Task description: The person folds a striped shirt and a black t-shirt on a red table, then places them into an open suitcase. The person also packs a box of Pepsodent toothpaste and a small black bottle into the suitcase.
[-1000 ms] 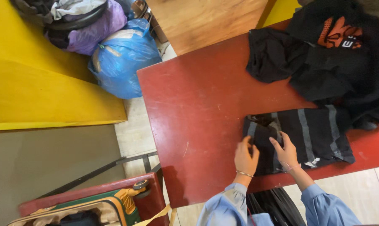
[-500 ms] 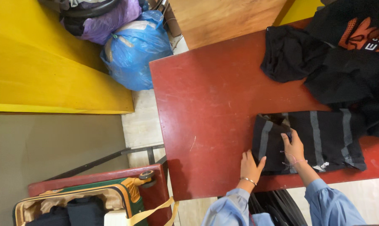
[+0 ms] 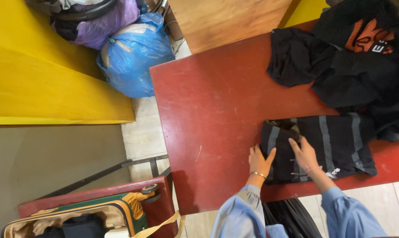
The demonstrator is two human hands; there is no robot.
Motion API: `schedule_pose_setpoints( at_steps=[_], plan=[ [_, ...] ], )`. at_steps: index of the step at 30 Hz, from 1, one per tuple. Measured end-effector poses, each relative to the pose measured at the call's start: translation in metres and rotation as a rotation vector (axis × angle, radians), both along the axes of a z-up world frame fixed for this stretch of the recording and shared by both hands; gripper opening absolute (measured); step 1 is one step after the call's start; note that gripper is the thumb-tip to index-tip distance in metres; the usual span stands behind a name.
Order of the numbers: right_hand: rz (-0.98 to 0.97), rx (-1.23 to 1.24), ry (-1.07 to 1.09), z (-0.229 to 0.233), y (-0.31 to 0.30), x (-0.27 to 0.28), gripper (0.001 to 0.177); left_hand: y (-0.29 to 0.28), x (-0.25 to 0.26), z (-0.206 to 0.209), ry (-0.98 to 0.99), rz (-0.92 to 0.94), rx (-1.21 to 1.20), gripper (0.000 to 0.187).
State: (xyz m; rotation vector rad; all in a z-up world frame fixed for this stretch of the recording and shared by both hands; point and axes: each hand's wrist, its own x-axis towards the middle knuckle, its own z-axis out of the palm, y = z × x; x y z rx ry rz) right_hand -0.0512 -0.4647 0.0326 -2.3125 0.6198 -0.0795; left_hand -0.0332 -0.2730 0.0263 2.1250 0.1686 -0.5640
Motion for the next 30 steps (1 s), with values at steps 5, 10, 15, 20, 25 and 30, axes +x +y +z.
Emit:
schedule_pose_setpoints(
  at_steps=[5, 10, 15, 20, 25, 30],
  plan=[
    [-0.077, 0.164, 0.072, -0.016, -0.019, 0.010, 0.040, 0.004, 0.001, -0.001, -0.002, 0.010, -0.032, 0.090],
    [-0.054, -0.254, -0.081, 0.010, -0.009, 0.019, 0.039, 0.002, 0.000, 0.000, 0.020, 0.017, -0.025, 0.092],
    [-0.005, -0.043, 0.022, 0.021, 0.014, -0.001, 0.042, 0.003, 0.002, -0.013, 0.012, 0.015, -0.010, 0.095],
    [0.112, 0.070, 0.040, -0.006, 0.016, -0.022, 0.052, 0.006, 0.016, -0.014, -0.064, -0.120, -0.085, 0.099],
    [0.196, 0.378, 0.073, -0.035, 0.042, -0.018, 0.054, 0.041, 0.018, 0.020, 0.139, 0.005, -0.049, 0.094],
    [0.239, 0.582, 0.187, -0.057, 0.083, 0.003, 0.050, 0.054, 0.015, 0.060, -0.185, 0.220, 0.166, 0.091]
  ],
)
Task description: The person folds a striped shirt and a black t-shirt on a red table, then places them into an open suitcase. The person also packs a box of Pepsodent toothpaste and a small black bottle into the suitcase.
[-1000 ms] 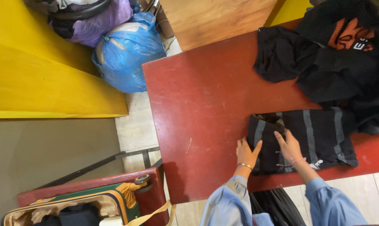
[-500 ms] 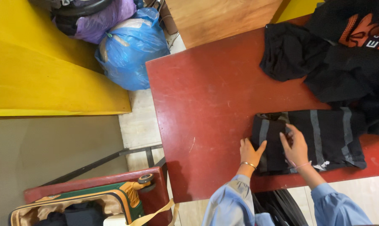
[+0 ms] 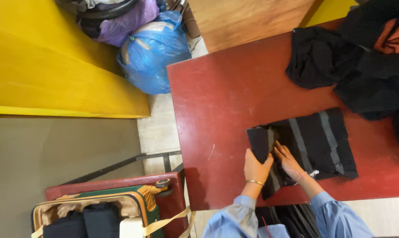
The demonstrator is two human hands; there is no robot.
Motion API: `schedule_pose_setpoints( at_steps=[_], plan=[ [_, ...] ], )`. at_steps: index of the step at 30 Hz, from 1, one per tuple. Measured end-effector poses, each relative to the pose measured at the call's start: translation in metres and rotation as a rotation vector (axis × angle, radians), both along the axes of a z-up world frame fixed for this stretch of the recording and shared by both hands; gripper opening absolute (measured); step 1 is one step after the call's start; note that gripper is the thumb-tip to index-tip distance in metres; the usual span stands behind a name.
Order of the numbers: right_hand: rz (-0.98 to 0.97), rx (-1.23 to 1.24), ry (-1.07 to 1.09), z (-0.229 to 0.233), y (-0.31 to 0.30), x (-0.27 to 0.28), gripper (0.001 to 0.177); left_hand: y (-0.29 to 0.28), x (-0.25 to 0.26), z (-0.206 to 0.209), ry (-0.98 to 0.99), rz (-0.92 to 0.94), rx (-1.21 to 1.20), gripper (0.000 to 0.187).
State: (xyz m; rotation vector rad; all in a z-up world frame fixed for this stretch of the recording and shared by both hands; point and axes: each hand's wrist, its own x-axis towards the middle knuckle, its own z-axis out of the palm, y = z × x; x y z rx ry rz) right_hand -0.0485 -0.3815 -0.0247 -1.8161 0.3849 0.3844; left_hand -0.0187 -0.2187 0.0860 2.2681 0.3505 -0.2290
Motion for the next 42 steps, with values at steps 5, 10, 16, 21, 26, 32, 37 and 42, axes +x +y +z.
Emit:
schedule_pose_setpoints(
  at_steps=[5, 10, 16, 21, 26, 32, 37, 42],
  plan=[
    [-0.218, 0.641, 0.065, -0.018, 0.004, 0.015, 0.058, -0.031, 0.001, 0.043, 0.237, 0.065, 0.056, 0.069],
    [-0.265, 0.405, 0.128, -0.005, -0.036, 0.023, 0.062, -0.059, -0.003, 0.055, -0.069, 0.001, -0.228, 0.047],
    [-0.463, 0.293, 0.361, 0.078, -0.075, 0.017, 0.069, -0.078, -0.005, 0.034, 0.066, -0.085, -0.463, 0.043],
    [-0.175, -0.017, 0.179, 0.103, -0.073, 0.032, 0.075, -0.071, -0.008, 0.019, 0.216, -0.150, -0.457, 0.046],
    [-0.132, -0.658, -0.141, 0.095, -0.067, 0.031, 0.065, -0.058, -0.008, -0.009, -0.130, 0.012, -0.195, 0.053],
    [-0.055, -0.988, -0.369, 0.103, -0.051, 0.025, 0.046, -0.054, -0.020, -0.057, 0.151, -0.023, -0.319, 0.064],
    [0.005, -0.837, -0.248, 0.119, -0.053, 0.036, 0.058, -0.058, -0.023, -0.065, 0.261, -0.043, -0.261, 0.060],
    [0.062, -0.695, -0.217, 0.112, -0.059, 0.031, 0.069, -0.061, -0.023, -0.020, 0.101, -0.019, -0.222, 0.049]
  ],
)
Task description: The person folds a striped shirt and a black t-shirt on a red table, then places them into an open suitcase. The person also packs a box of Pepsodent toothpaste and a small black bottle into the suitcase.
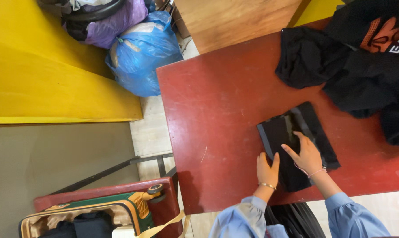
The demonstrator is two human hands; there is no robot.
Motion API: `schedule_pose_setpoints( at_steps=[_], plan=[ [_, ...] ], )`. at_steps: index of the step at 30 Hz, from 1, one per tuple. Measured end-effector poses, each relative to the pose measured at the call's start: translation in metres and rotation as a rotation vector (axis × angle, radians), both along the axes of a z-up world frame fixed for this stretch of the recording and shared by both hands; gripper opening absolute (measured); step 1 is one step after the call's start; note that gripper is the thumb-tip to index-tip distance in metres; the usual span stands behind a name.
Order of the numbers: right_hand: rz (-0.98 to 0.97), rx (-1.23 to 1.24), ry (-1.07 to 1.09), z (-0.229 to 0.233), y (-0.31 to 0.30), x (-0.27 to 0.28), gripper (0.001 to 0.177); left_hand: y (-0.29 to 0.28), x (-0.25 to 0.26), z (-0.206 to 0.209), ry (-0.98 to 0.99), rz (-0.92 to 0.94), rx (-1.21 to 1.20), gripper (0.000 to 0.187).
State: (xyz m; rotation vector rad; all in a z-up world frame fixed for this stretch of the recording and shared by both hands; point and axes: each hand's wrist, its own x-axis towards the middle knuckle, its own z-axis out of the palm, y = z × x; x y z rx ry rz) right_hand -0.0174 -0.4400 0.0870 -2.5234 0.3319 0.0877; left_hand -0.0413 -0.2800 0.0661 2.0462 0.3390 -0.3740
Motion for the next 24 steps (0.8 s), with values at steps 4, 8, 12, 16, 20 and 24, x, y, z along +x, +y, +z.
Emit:
schedule_pose_setpoints(
  at_steps=[4, 8, 12, 16, 20, 24],
  plan=[
    [-0.189, 0.526, 0.222, -0.044, -0.009, -0.004, 0.056, -0.004, -0.004, 0.043, -0.085, -0.001, -0.171, 0.035],
    [-0.134, 0.399, 0.270, -0.091, -0.032, 0.001, 0.045, -0.014, 0.002, 0.058, -0.279, -0.130, -0.289, 0.024],
    [-0.113, 0.196, 0.173, -0.091, -0.072, 0.003, 0.048, -0.024, 0.012, 0.051, -0.013, -0.217, -0.494, 0.029],
    [-0.715, 1.087, 0.569, -0.053, -0.103, 0.006, 0.066, -0.032, 0.020, 0.036, 0.028, -0.268, -0.561, 0.049],
    [-0.461, 1.167, 0.707, -0.011, -0.111, 0.028, 0.069, -0.040, 0.019, 0.022, -0.033, -0.246, -0.476, 0.057],
    [-0.247, 0.855, 0.758, 0.005, -0.092, 0.048, 0.067, -0.054, 0.019, -0.008, 0.070, 0.226, -0.301, 0.071]
  ],
)
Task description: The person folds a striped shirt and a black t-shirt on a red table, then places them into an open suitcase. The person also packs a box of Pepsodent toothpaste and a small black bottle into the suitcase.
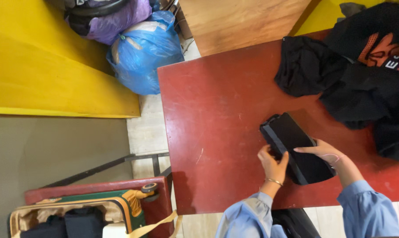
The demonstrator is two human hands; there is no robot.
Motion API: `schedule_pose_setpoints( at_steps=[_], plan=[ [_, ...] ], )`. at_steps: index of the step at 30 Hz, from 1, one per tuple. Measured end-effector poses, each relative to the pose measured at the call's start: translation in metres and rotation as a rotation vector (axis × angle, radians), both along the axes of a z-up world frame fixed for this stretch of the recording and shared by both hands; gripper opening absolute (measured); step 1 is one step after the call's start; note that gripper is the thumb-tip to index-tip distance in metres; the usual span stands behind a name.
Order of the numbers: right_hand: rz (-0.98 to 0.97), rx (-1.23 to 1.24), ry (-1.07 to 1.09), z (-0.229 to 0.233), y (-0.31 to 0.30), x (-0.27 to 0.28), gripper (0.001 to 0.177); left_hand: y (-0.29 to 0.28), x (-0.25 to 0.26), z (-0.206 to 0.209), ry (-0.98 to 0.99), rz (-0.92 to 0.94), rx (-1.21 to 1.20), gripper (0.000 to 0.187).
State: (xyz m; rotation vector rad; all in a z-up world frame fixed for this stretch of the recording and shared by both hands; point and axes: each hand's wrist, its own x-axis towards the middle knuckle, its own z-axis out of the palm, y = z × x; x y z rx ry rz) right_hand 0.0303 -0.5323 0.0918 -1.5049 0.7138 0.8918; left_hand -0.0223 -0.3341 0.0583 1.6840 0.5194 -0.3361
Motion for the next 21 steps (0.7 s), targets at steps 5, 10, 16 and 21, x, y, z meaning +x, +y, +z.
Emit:
schedule_pose_setpoints(
  at_steps=[5, 10, 16, 21],
  plan=[
    [-0.102, 0.091, -0.011, 0.001, 0.010, -0.008, 0.063, 0.003, 0.003, -0.043, 0.079, -0.030, 0.132, 0.085],
    [-0.004, 0.150, -0.026, 0.003, 0.010, -0.007, 0.057, 0.000, 0.011, -0.040, 0.243, 0.160, -0.200, 0.081],
    [0.304, 0.115, -0.082, 0.038, 0.001, 0.012, 0.059, 0.024, 0.013, 0.000, 0.078, 0.218, -0.705, 0.055],
    [0.509, 0.159, -0.145, 0.065, 0.011, 0.021, 0.067, 0.027, -0.005, 0.023, 0.002, 0.437, -0.662, 0.047]
  ],
)
